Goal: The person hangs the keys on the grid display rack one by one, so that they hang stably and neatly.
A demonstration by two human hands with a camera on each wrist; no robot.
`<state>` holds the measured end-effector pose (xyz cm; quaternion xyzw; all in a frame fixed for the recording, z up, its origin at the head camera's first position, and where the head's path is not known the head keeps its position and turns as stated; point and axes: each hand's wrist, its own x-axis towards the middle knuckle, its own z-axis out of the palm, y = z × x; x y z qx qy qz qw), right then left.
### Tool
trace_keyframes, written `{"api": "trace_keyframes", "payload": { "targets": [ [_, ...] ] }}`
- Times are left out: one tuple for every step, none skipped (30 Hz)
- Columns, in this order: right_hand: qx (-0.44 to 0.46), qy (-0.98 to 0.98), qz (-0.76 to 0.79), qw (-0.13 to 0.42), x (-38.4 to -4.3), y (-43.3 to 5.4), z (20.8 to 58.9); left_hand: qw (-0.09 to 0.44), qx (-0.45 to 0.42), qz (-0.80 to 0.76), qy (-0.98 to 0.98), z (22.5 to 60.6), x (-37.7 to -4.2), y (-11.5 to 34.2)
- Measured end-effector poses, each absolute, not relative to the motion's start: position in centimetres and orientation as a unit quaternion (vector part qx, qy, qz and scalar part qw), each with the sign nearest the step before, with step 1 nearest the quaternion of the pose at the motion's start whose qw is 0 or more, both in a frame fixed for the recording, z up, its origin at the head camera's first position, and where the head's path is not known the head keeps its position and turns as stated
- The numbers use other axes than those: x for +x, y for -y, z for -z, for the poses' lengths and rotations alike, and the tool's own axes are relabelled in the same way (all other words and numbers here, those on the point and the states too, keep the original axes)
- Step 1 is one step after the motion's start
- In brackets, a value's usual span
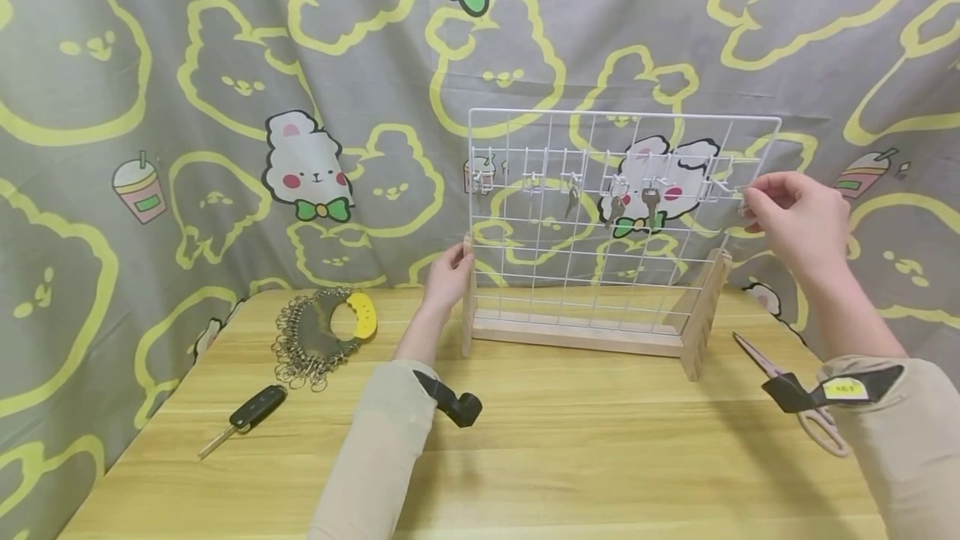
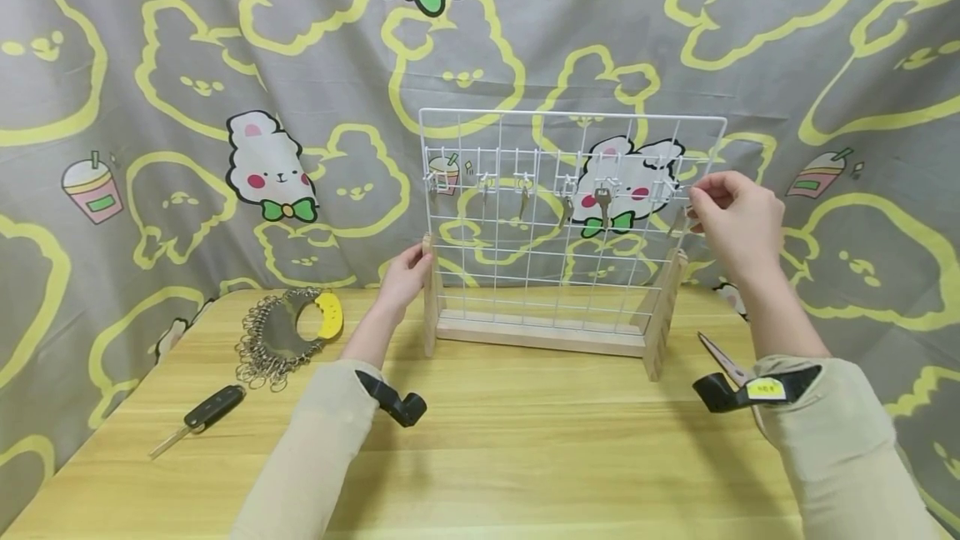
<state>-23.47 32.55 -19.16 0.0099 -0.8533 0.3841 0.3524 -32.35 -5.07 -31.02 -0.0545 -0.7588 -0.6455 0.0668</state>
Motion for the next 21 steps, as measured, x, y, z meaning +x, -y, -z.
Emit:
{"api": "trace_keyframes", "payload": {
  "targets": [
    [0.009, 0.853, -0.384, 0.353, -23.6, -32.5, 19.1, 0.067, -0.055, 0.645, 0.759, 31.0, -32.3, 5.1],
    [0.009, 0.854, -0.381, 0.353, -23.7, -32.5, 19.2, 0.068, -0.055, 0.644, 0.76, 31.0, -32.4, 5.1],
    [0.01, 0.855, -0.38, 0.353, -23.9, -32.5, 19.2, 0.068, -0.055, 0.644, 0.76, 31.0, -32.4, 5.1],
    [0.011, 0.856, -0.379, 0.352, -24.0, -32.4, 19.3, 0.069, -0.056, 0.644, 0.76, 31.0, -32.4, 5.1],
    [0.013, 0.856, -0.377, 0.352, -24.1, -32.4, 19.4, 0.07, -0.057, 0.643, 0.76, 31.0, -32.4, 5.1],
    [0.013, 0.858, -0.373, 0.351, -24.3, -32.3, 19.5, 0.071, -0.058, 0.643, 0.76, 31.1, -32.4, 5.1],
    [0.013, 0.861, -0.369, 0.35, -24.3, -32.3, 19.6, 0.072, -0.058, 0.642, 0.761, 31.1, -32.4, 5.1],
    [0.012, 0.863, -0.365, 0.349, -24.4, -32.3, 19.7, 0.074, -0.057, 0.642, 0.761, 31.1, -32.4, 5.1],
    [0.011, 0.864, -0.364, 0.348, -24.5, -32.3, 19.9, 0.075, -0.057, 0.642, 0.761, 31.1, -32.4, 5.1],
    [0.012, 0.863, -0.365, 0.349, -24.6, -32.2, 20.0, 0.077, -0.056, 0.642, 0.761, 31.1, -32.4, 5.0],
    [0.011, 0.863, -0.365, 0.35, -24.6, -32.2, 20.1, 0.078, -0.055, 0.642, 0.761, 31.1, -32.4, 5.0],
    [0.01, 0.863, -0.364, 0.35, -24.6, -32.2, 20.1, 0.08, -0.054, 0.641, 0.761, 31.1, -32.4, 5.0],
    [0.009, 0.863, -0.365, 0.35, -24.7, -32.2, 20.2, 0.082, -0.054, 0.641, 0.761, 31.2, -32.5, 5.0],
    [0.009, 0.862, -0.366, 0.351, -24.7, -32.2, 20.2, 0.084, -0.053, 0.641, 0.761, 31.2, -32.5, 5.0],
    [0.009, 0.861, -0.368, 0.352, -24.8, -32.1, 20.3, 0.085, -0.052, 0.641, 0.761, 31.1, -32.5, 4.9],
    [0.01, 0.86, -0.37, 0.351, -24.8, -32.1, 20.3, 0.087, -0.05, 0.64, 0.761, 31.1, -32.5, 4.9],
    [0.01, 0.86, -0.372, 0.35, -24.8, -32.1, 20.3, 0.088, -0.048, 0.64, 0.762, 31.1, -32.5, 4.9],
    [0.01, 0.858, -0.377, 0.349, -24.8, -32.1, 20.3, 0.09, -0.046, 0.639, 0.762, 31.1, -32.5, 4.9],
    [0.009, 0.857, -0.379, 0.348, -24.9, -32.1, 20.4, 0.091, -0.043, 0.639, 0.763, 31.1, -32.5, 4.9],
    [0.01, 0.856, -0.384, 0.345, -24.9, -32.1, 20.4, 0.092, -0.04, 0.638, 0.764, 31.1, -32.4, 4.9],
    [0.01, 0.856, -0.386, 0.343, -24.9, -32.1, 20.4, 0.092, -0.037, 0.637, 0.765, 31.1, -32.5, 4.9]
  ]
}}
